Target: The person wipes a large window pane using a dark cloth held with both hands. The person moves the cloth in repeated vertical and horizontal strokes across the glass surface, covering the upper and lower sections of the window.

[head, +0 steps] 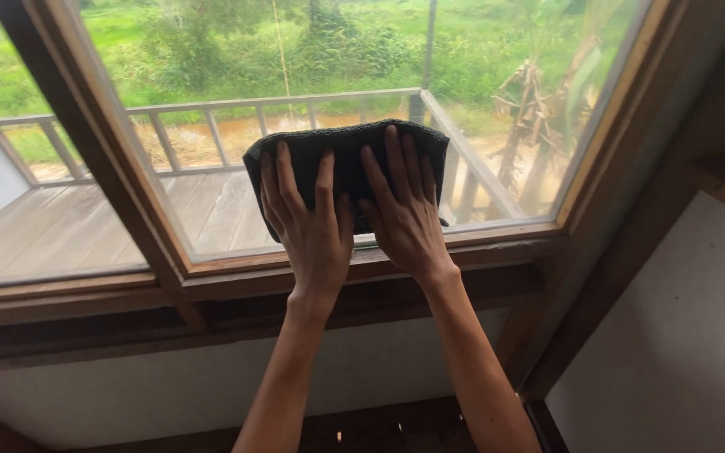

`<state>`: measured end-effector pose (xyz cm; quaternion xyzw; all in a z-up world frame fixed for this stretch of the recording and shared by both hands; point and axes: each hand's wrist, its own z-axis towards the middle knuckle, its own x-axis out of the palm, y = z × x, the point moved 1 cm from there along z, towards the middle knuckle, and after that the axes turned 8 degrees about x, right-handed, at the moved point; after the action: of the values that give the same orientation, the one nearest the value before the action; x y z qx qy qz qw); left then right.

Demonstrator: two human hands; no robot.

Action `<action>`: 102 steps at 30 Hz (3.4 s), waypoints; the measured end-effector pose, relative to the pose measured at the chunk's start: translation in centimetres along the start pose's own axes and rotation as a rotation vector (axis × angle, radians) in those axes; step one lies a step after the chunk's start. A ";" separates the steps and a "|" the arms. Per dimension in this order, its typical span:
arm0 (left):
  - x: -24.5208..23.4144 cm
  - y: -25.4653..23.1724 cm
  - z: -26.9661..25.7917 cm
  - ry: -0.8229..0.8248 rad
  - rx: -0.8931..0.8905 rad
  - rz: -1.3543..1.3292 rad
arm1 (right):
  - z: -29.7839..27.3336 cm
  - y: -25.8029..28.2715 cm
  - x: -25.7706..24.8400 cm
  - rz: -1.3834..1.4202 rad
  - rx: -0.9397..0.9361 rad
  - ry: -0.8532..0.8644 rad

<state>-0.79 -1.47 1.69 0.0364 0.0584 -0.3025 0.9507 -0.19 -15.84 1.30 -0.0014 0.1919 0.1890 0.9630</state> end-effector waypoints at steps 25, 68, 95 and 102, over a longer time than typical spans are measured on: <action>7.8 -13.8 -1.9 0.231 0.103 -0.233 | -3.0 -14.2 -6.5 -0.078 0.173 -0.013; -3.8 10.2 8.3 0.044 0.063 0.046 | 11.8 9.2 2.5 -0.075 -0.071 -0.119; -3.5 9.1 1.7 0.151 0.131 0.290 | 4.5 8.1 3.2 -0.102 -0.055 -0.025; -1.2 4.9 -1.7 0.109 0.134 0.130 | 0.5 3.4 3.5 -0.083 -0.035 -0.096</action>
<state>0.90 3.35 0.32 0.1198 0.0870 -0.2409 0.9592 1.74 -11.38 0.71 -0.0173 0.1418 0.1523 0.9780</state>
